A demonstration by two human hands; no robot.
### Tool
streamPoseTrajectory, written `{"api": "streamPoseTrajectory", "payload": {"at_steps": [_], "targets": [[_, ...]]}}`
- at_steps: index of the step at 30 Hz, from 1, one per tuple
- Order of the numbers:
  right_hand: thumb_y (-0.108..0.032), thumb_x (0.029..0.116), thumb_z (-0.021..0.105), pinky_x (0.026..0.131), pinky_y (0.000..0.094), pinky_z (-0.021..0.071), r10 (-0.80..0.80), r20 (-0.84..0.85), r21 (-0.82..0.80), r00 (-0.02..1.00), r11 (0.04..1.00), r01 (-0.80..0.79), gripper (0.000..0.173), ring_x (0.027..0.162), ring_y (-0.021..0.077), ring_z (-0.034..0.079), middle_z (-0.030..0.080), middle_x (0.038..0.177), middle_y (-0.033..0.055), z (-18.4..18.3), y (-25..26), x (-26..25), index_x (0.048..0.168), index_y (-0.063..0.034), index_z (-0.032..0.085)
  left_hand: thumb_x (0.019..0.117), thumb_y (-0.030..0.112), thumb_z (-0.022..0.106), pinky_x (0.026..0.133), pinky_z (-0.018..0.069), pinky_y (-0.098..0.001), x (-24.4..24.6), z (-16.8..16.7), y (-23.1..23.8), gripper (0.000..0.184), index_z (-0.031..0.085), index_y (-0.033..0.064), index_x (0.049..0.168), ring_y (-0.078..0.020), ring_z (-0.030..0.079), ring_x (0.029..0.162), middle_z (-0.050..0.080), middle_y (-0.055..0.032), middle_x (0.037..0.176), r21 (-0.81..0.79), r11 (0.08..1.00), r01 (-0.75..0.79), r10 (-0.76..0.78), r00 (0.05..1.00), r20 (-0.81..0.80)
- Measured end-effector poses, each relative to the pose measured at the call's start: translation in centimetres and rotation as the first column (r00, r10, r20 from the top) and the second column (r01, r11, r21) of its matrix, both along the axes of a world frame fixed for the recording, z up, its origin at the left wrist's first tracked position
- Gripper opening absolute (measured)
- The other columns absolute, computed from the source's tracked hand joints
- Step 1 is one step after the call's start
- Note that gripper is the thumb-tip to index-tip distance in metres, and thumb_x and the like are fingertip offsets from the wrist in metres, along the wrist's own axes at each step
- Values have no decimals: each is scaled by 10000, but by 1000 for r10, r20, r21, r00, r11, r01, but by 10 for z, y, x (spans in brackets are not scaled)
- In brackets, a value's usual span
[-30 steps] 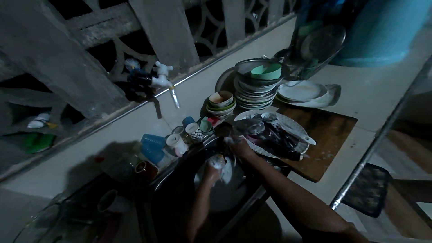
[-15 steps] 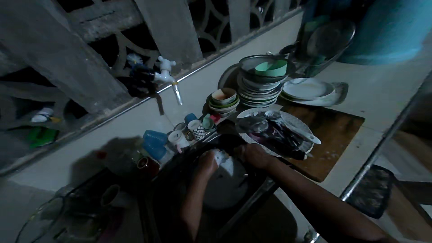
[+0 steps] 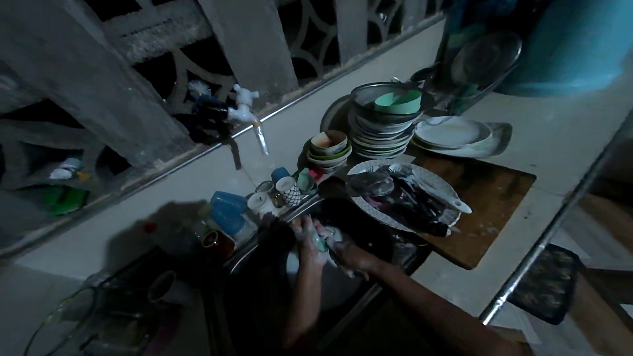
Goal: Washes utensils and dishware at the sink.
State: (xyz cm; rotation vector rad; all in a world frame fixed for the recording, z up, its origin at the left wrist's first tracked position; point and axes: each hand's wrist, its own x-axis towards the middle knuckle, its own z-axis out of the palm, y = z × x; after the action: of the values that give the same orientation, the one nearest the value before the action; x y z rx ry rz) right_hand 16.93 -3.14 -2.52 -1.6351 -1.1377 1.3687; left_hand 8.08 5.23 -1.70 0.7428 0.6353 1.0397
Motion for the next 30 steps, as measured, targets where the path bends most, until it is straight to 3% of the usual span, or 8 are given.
{"api": "streamPoseTrajectory", "payload": {"at_steps": [7,13,17,19,21,26,28,30], "targets": [[-424,1125,300,532,239,372,152,71,-71,986,987,-147,481,554,63,399,418,696,-37,6,-8,16,906,-88,566,1119,422,174,362,441,-247,-11,3,11,563,453,169,700,-83,447,338,405,58,432,47,996,73,-77,991,110],[-370,1122,375,499,245,425,90,147,-102,985,992,-75,407,508,83,451,475,693,1,21,-18,21,999,-50,595,1131,319,296,479,563,-263,-6,6,22,289,452,130,976,-97,581,464,531,35,574,41,989,-143,140,988,64],[-129,1086,441,1017,525,457,74,424,29,903,995,-95,340,1157,399,609,619,1237,299,25,-13,4,1270,110,596,1113,145,379,736,582,-284,6,1,8,239,479,-17,1258,-127,642,814,605,-74,968,210,949,-237,279,938,-206],[-83,1086,403,1093,529,412,81,469,44,880,992,-115,367,1273,444,549,549,1352,332,27,-11,-16,1353,144,511,1058,50,504,973,499,-332,14,3,-2,306,550,-163,1273,-250,619,1077,629,-266,1196,484,849,-211,457,753,-474],[-65,1085,382,1086,494,436,73,481,43,874,993,-106,371,1271,425,560,533,1370,319,28,-14,-34,1389,131,468,1027,41,567,1049,469,-371,15,-2,1,306,590,-195,1221,-324,628,1142,642,-332,1205,646,749,-148,578,623,-528],[5,1050,423,1099,458,425,99,388,92,916,985,-146,355,1283,403,550,511,1415,313,23,-21,-36,1367,144,501,961,-30,621,1008,501,-313,4,-12,27,294,576,-226,1176,-268,646,1068,655,-326,1124,744,621,-246,674,651,-348],[-42,1071,423,979,432,497,1,244,98,970,995,-26,362,1112,334,623,585,1297,268,18,-22,-35,1401,93,482,979,-17,608,990,506,-321,4,-10,34,289,572,-209,1191,-257,637,1046,650,-309,1123,688,650,-324,667,677,-312],[-143,1105,395,755,391,540,-153,78,81,985,986,147,423,806,245,622,623,1040,194,9,-20,-34,1493,25,382,1069,65,481,821,520,-270,5,-4,32,280,507,-105,1290,-155,589,898,602,-178,1080,452,801,-392,545,791,-279]]}}
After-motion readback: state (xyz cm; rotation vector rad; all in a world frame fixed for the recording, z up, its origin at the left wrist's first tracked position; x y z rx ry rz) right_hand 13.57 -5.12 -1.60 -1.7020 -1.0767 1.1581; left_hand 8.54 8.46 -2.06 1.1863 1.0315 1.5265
